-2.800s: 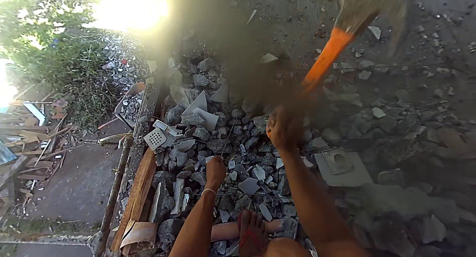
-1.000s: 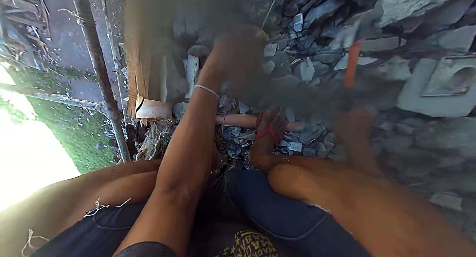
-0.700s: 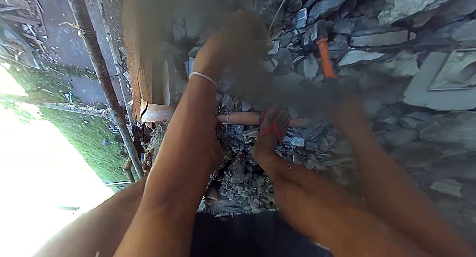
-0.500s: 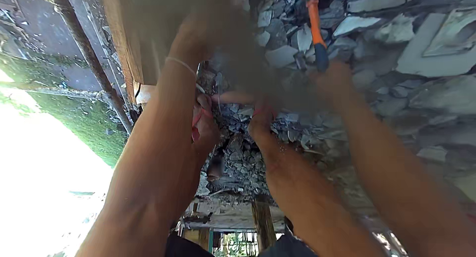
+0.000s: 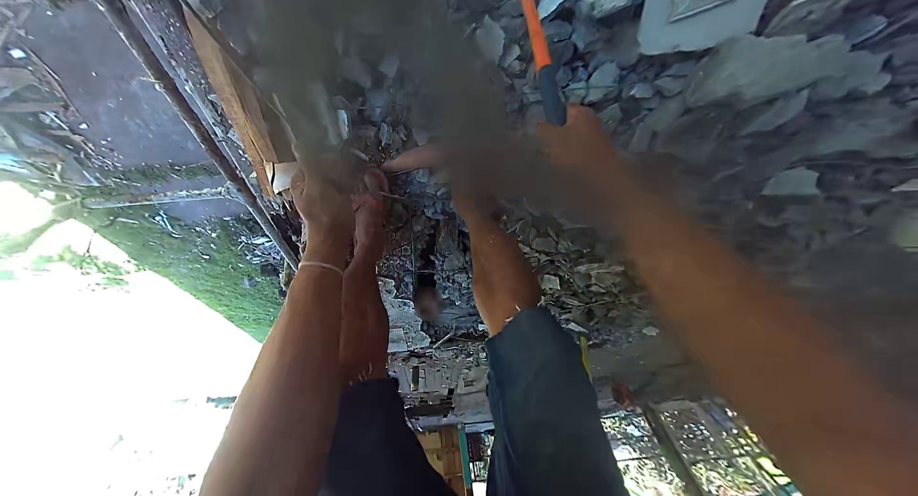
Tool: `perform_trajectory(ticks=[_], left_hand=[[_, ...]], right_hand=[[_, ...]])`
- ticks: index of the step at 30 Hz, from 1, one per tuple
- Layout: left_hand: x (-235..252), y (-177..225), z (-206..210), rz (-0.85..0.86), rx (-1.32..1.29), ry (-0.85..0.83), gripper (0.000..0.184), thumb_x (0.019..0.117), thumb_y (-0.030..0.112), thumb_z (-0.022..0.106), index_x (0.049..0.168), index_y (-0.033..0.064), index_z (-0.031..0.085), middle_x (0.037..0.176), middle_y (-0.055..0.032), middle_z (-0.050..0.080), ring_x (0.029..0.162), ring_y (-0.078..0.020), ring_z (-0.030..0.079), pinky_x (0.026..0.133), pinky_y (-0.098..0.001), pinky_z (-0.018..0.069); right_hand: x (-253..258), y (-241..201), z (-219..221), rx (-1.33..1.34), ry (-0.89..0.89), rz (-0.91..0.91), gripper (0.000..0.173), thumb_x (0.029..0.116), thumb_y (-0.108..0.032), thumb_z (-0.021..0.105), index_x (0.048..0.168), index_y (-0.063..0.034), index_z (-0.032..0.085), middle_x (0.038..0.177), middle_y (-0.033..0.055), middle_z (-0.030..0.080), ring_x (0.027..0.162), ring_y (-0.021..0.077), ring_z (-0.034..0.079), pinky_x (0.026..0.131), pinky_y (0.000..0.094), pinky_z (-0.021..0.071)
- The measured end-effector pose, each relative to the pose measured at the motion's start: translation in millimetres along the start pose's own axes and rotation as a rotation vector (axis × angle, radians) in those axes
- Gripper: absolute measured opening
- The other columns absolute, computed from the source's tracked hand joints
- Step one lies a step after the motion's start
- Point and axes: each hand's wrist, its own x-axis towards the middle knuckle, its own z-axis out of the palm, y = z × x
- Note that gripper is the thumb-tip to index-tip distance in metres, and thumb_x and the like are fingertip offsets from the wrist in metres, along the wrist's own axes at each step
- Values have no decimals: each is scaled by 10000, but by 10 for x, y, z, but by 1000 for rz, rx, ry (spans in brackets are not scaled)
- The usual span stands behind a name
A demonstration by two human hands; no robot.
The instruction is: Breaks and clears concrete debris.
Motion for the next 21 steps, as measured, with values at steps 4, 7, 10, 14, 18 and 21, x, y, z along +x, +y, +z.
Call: perform_trajectory(ticks=[4, 7, 10, 14, 18, 21], left_hand=[[199, 17, 279, -21, 242, -2, 516, 1129, 417, 265, 748, 159, 497, 607, 57, 500, 573, -101, 533, 610, -328, 515], [347, -14, 526, -57, 298, -22, 519, 1130, 429, 288, 744, 152, 494, 616, 46, 482, 562, -106, 505, 581, -319, 481], [169, -7, 476, -91, 287, -73, 525, 1128, 449, 285, 763, 139, 499, 622, 42, 475, 559, -105, 493, 574, -316, 475], [-245, 69, 127, -15, 266, -123, 544, 1119, 483, 259, 770, 158, 523, 617, 65, 503, 564, -79, 515, 578, -301, 494], [-945, 186, -291, -50, 176, -63, 551, 1125, 459, 183, 745, 183, 471, 597, 75, 482, 554, -54, 504, 579, -251, 482], [-1307, 157, -359, -22, 127, -38, 562, 1124, 448, 175, 733, 175, 472, 590, 71, 482, 542, -55, 514, 570, -240, 495]], right_hand=[[-560, 261, -204, 255, -98, 50, 229, 1049, -301, 599, 1061, -74, 581, 643, -26, 498, 460, 86, 486, 463, 288, 511], [-976, 598, -149, 307, -45, 155, 271, 1065, -327, 573, 1127, -66, 612, 703, 8, 541, 496, 106, 508, 483, 299, 516], [-1635, 1230, 280, 363, 53, 293, 420, 1035, -484, 571, 1141, -79, 606, 710, 32, 562, 505, 151, 530, 499, 364, 527], [-2579, 1970, 1089, 708, 145, 562, 355, 1047, -393, 580, 1149, -53, 579, 720, 11, 546, 498, 124, 518, 482, 319, 530], [-3531, 2391, 1950, 957, 156, 840, 271, 1049, -347, 550, 1041, -78, 584, 677, 1, 518, 479, 113, 497, 454, 307, 501], [-3965, 2637, 2509, 1041, 140, 931, 245, 1042, -320, 564, 970, -87, 593, 626, -9, 508, 451, 99, 488, 424, 287, 485]])
